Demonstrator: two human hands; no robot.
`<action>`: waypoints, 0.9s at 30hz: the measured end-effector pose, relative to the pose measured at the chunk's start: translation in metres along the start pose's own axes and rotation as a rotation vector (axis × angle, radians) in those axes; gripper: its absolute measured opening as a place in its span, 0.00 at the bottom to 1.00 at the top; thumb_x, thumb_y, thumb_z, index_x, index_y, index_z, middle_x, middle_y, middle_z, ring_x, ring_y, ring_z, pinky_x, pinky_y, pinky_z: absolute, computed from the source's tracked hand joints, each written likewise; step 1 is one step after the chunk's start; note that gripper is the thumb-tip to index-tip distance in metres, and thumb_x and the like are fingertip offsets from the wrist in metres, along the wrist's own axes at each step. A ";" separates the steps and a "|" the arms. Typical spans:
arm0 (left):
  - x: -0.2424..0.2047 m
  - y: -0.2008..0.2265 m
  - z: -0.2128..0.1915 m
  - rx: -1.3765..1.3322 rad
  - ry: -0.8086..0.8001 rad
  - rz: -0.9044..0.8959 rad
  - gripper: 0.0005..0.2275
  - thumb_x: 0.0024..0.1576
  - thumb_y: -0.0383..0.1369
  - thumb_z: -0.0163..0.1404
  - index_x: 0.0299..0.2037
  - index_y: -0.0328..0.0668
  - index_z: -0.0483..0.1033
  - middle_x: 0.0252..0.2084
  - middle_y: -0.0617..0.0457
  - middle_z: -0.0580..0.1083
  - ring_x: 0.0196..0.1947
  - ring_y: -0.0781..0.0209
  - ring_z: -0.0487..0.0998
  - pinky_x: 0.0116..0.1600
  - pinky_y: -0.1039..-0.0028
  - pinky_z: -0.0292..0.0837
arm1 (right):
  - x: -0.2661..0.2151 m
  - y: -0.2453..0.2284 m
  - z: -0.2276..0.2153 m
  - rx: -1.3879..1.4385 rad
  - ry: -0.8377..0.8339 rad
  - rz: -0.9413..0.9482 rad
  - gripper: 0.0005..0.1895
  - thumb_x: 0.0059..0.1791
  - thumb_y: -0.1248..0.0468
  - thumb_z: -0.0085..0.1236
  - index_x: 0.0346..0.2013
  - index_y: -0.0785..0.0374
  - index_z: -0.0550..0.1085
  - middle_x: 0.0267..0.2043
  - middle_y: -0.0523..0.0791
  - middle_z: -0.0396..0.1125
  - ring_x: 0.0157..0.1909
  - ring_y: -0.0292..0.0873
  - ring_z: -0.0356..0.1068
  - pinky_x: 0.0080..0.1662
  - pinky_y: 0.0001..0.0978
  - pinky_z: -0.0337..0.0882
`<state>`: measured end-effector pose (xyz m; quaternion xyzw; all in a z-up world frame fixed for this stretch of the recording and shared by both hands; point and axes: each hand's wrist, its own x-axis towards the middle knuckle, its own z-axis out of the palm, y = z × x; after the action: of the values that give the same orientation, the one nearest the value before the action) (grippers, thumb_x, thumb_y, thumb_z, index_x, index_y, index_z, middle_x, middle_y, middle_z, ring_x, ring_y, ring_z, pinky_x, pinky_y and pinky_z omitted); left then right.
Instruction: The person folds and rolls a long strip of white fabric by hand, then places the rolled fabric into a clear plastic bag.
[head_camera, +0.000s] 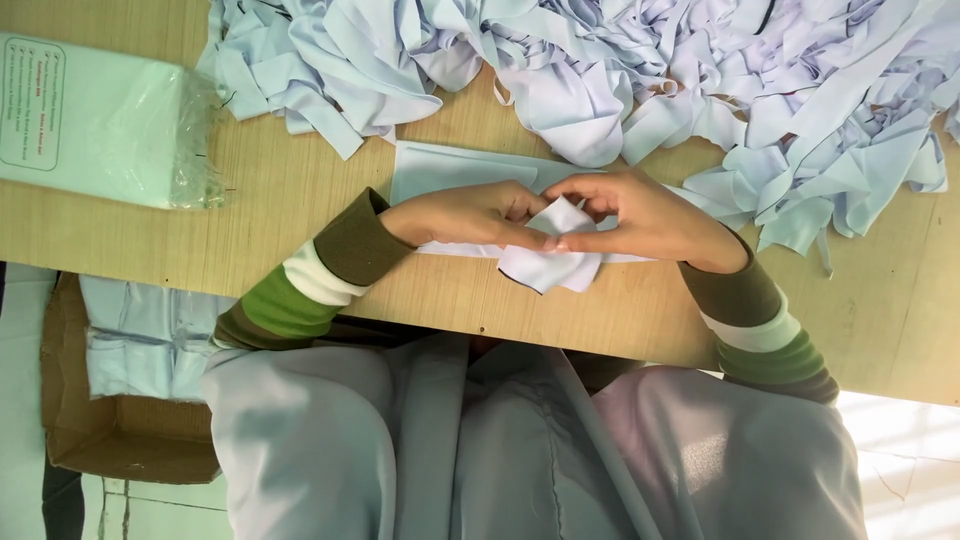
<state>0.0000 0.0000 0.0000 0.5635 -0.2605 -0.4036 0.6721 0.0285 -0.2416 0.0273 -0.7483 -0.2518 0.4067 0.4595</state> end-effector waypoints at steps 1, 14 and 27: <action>0.004 -0.016 -0.006 -0.001 -0.001 0.000 0.10 0.63 0.35 0.52 0.29 0.44 0.76 0.19 0.68 0.63 0.20 0.80 0.61 0.27 0.87 0.61 | -0.002 -0.002 -0.001 0.000 0.001 0.001 0.23 0.46 0.67 0.69 0.55 0.62 0.75 0.41 0.46 0.74 0.41 0.38 0.70 0.52 0.35 0.71; 0.004 -0.012 -0.004 -0.003 0.327 0.187 0.09 0.58 0.34 0.60 0.43 0.43 0.75 0.32 0.63 0.66 0.34 0.75 0.69 0.42 0.82 0.71 | -0.012 0.000 -0.012 0.138 0.333 -0.120 0.10 0.50 0.65 0.67 0.39 0.64 0.73 0.36 0.43 0.65 0.44 0.34 0.63 0.48 0.30 0.74; 0.014 -0.040 -0.002 0.127 0.338 0.339 0.07 0.61 0.28 0.56 0.47 0.43 0.73 0.38 0.60 0.75 0.43 0.72 0.73 0.51 0.76 0.74 | -0.012 -0.025 -0.006 0.017 0.361 -0.266 0.13 0.52 0.69 0.61 0.50 0.69 0.77 0.38 0.46 0.70 0.47 0.37 0.65 0.57 0.37 0.68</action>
<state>-0.0013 -0.0120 -0.0401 0.6122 -0.2600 -0.1681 0.7276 0.0267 -0.2422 0.0552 -0.7653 -0.2583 0.2042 0.5530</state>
